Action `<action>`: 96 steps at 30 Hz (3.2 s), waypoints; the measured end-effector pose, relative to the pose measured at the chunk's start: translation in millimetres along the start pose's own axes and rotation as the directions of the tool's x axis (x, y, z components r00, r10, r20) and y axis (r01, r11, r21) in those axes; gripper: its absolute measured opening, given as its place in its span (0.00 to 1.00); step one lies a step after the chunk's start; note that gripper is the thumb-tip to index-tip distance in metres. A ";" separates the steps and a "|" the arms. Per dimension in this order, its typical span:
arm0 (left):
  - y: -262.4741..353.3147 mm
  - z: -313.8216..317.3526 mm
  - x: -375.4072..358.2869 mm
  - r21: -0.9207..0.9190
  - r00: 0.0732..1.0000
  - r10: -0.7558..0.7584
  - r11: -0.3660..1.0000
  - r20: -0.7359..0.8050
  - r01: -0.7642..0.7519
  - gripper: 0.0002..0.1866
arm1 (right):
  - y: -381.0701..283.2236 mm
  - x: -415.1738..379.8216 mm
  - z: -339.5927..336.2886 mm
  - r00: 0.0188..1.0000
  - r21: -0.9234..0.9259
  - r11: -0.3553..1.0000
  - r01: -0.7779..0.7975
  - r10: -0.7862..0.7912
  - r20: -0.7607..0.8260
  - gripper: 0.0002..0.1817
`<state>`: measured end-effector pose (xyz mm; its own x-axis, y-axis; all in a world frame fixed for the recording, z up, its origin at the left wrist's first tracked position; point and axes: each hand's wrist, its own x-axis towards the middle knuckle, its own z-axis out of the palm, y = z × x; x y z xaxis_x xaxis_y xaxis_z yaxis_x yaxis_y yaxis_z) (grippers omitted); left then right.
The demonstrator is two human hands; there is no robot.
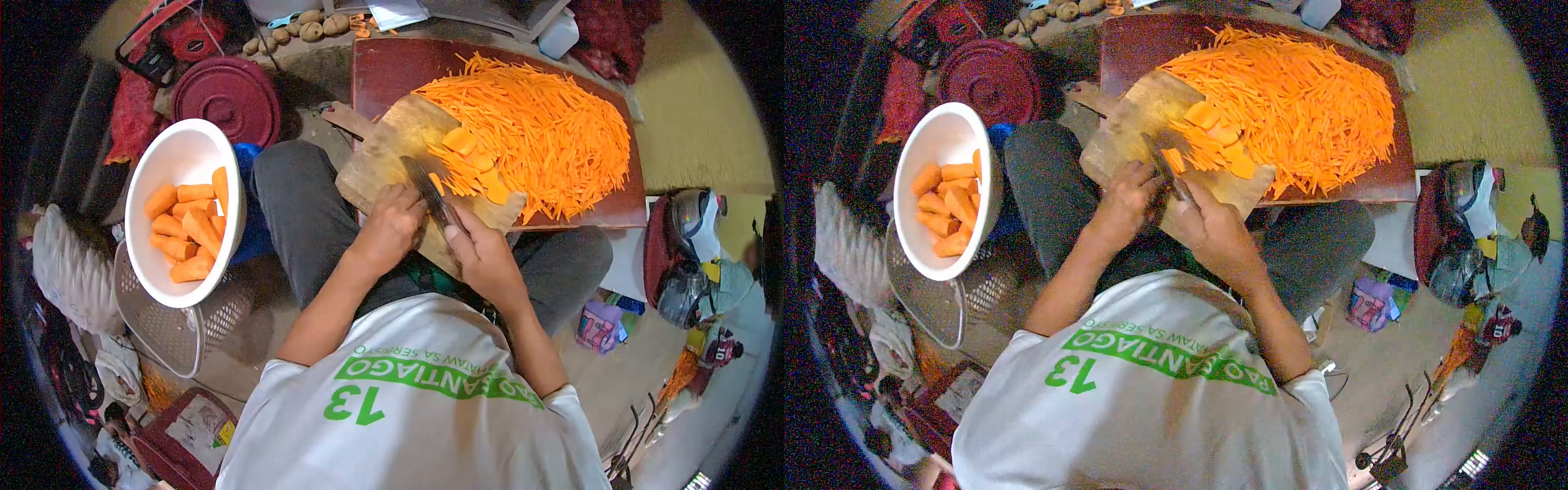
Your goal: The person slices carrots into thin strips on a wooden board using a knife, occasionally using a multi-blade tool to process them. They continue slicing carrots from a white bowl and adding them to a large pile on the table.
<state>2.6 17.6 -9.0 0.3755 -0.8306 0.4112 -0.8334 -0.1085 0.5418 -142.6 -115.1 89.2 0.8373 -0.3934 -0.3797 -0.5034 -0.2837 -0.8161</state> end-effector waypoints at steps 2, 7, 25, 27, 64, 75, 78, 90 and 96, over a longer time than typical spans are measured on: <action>0.8 -1.1 -0.7 0.010 1.000 0.008 1.000 -0.011 -0.008 0.06 | 4.0 -10.0 -2.2 1.000 0.050 0.999 -0.015 0.015 0.000 0.22; -1.1 2.9 -0.5 0.037 0.998 0.043 0.998 -0.037 -0.042 0.07 | 23.3 0.8 10.8 0.991 0.000 0.993 0.116 -0.116 -0.067 0.19; 0.6 -2.9 0.7 0.008 1.000 -0.001 1.000 -0.017 0.001 0.11 | 6.7 4.6 -0.4 0.999 -0.028 0.999 0.022 -0.023 -0.036 0.24; -1.2 -2.6 -0.3 0.000 1.000 -0.013 1.000 -0.019 0.013 0.11 | 13.0 -1.6 -4.6 0.998 0.034 0.999 0.019 -0.017 -0.065 0.24; -14.7 -26.6 38.5 -0.231 0.925 -0.351 0.921 -0.149 0.312 0.08 | 53.2 -31.5 -41.8 0.983 -0.003 0.983 0.183 -0.183 0.026 0.22; -19.0 11.6 127.8 -0.061 0.974 -0.214 0.974 0.080 0.219 0.18 | 56.3 -37.0 -55.3 0.963 -0.223 0.945 0.240 -0.261 -0.067 0.23; -16.5 17.3 142.1 0.063 0.974 -0.178 0.983 0.141 0.170 0.22 | 62.0 -45.3 -49.2 0.952 -0.203 0.936 0.289 -0.302 -0.038 0.24; -34.1 -10.2 102.5 -0.204 0.925 -0.373 0.913 -0.069 0.353 0.27 | 58.2 -54.2 -45.8 0.973 -0.085 0.971 0.222 -0.227 -0.050 0.23; 16.4 -10.8 28.3 0.024 0.958 -0.277 0.960 -0.075 0.280 0.27 | 58.6 -43.4 -43.3 0.993 0.166 0.979 0.120 -0.117 -0.023 0.22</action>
<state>3.9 -1.8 19.4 0.6209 -0.7249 0.2984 -0.7046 -0.3493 0.6176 -217.7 -152.6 76.7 0.8854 -0.3776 -0.2712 -0.3572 -0.1792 -0.9167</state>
